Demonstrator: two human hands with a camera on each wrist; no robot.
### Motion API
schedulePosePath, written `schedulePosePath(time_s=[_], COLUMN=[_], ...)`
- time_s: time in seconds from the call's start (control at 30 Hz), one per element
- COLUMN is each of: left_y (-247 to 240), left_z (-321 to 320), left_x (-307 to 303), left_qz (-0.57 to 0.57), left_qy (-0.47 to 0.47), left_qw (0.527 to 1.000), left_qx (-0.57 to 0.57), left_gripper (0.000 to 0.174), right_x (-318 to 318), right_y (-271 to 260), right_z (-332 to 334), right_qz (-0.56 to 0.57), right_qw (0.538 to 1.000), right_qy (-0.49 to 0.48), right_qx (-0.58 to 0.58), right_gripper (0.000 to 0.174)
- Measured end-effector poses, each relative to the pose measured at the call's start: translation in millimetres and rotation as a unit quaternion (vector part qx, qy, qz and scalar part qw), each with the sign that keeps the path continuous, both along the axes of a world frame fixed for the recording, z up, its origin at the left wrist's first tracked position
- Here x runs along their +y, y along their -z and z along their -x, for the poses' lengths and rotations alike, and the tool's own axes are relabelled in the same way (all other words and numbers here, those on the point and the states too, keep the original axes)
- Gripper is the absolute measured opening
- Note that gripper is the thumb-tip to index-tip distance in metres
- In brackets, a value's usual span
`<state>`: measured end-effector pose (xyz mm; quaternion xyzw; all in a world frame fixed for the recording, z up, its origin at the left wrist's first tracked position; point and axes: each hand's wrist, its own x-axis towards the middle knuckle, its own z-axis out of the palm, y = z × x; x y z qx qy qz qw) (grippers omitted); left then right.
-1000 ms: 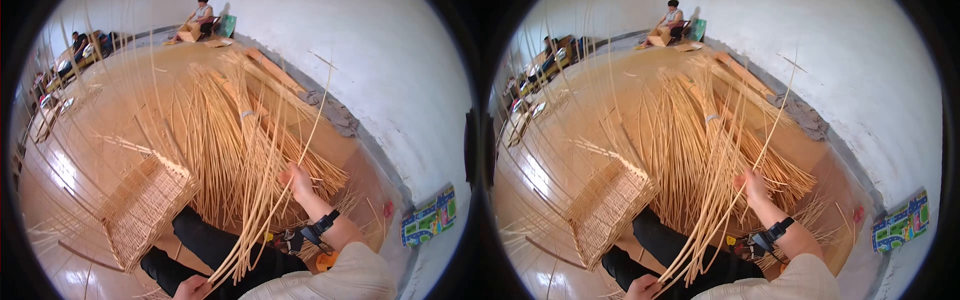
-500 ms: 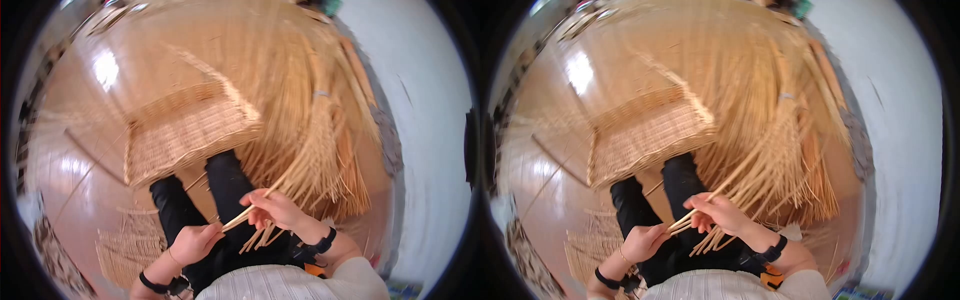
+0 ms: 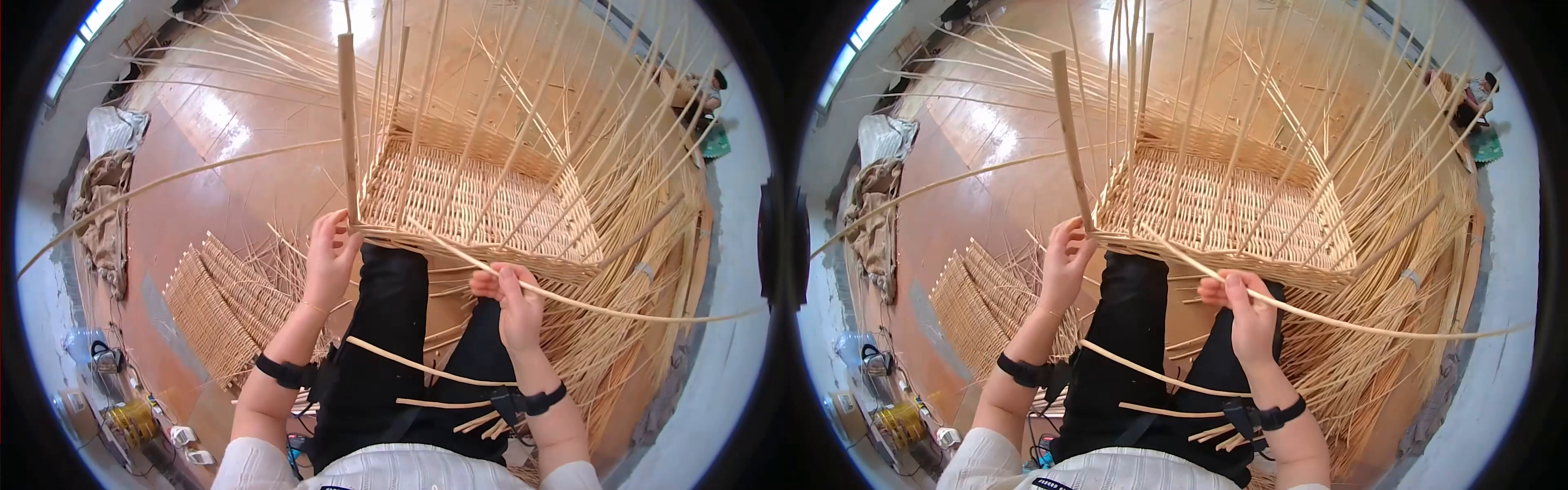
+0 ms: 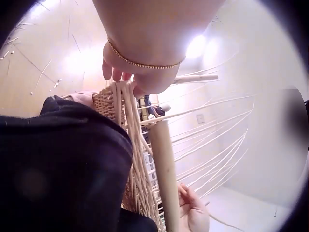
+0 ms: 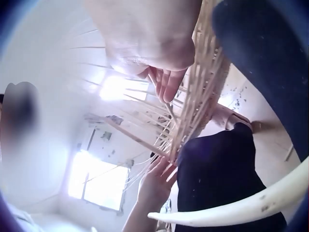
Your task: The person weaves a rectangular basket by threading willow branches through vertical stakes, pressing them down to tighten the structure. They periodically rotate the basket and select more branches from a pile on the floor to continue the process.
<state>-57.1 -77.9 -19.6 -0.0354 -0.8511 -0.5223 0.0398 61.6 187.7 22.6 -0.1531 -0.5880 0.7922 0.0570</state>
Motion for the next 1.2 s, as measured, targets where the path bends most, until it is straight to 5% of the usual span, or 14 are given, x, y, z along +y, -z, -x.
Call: schedulePosePath(time_s=[0.13, 0.2, 0.3, 0.53, 0.67, 0.73, 0.8, 0.97, 1.03, 1.1, 1.17, 1.2], left_y=[17.0, 14.6, -2.4, -19.4, -12.4, -12.3, -6.4, 3.9, 3.4, 11.2, 9.1, 6.9], left_z=[4.0, 0.5, -16.8, 16.4, 20.5, 19.9, 20.7, 10.1, 3.0, -5.1, -7.0, -7.4], left_x=[-0.2, 2.7, 15.7, 86.5, 87.0, 87.8, 86.7, 96.3, 103.7, 104.4, 106.2, 106.3], left_qz=[-0.09, 0.032, 0.048, 0.1, 0.147, 0.175, 0.207, 0.114, 0.13, 0.143, 0.134, 0.12], left_qy=[0.013, -0.011, -0.023, 0.222, 0.274, 0.256, 0.257, 0.198, 0.172, 0.097, 0.058, 0.047], left_qw=[0.995, 0.997, 0.987, 0.969, 0.95, 0.95, 0.944, 0.973, 0.973, 0.972, 0.971, 0.976], left_qx=[-0.05, 0.073, 0.15, 0.041, 0.004, 0.014, 0.001, 0.025, 0.077, 0.159, 0.19, 0.174], left_gripper=[0.034, 0.03, 0.026, 0.034, 0.034, 0.035, 0.034, 0.029, 0.028, 0.024, 0.025, 0.028], right_x=[8.1, 23.1, 37.2, 34.4, 20.4, 17.2, 18.2, 34.7, 27.9, 15.5, -0.2, -7.0], right_y=[29.1, 35.1, 36.7, 37.3, 31.2, 26.5, 38.6, -6.9, -50.4, -74.7, -70.7, -72.6], right_z=[11.9, 16.2, 25.3, 24.3, 12.3, 1.6, -6.5, 23.1, 46.4, 81.3, 123.3, 132.7], right_qz=[0.13, 0.147, 0.104, 0.095, 0.141, 0.16, 0.051, -0.253, -0.463, -0.578, -0.688, -0.68], right_qw=[0.991, 0.989, 0.991, 0.992, 0.99, 0.965, 0.985, 0.965, 0.884, 0.789, 0.674, 0.678], right_qy=[-0.005, -0.021, -0.075, -0.074, 0.023, 0.183, 0.157, 0.044, -0.047, -0.052, 0.048, 0.04], right_qx=[-0.019, -0.023, -0.023, -0.029, -0.017, 0.099, 0.059, 0.057, 0.047, 0.2, 0.266, 0.276], right_gripper=[0.024, 0.025, 0.027, 0.027, 0.017, 0.025, 0.034, 0.021, 0.021, 0.042, 0.067, 0.067])
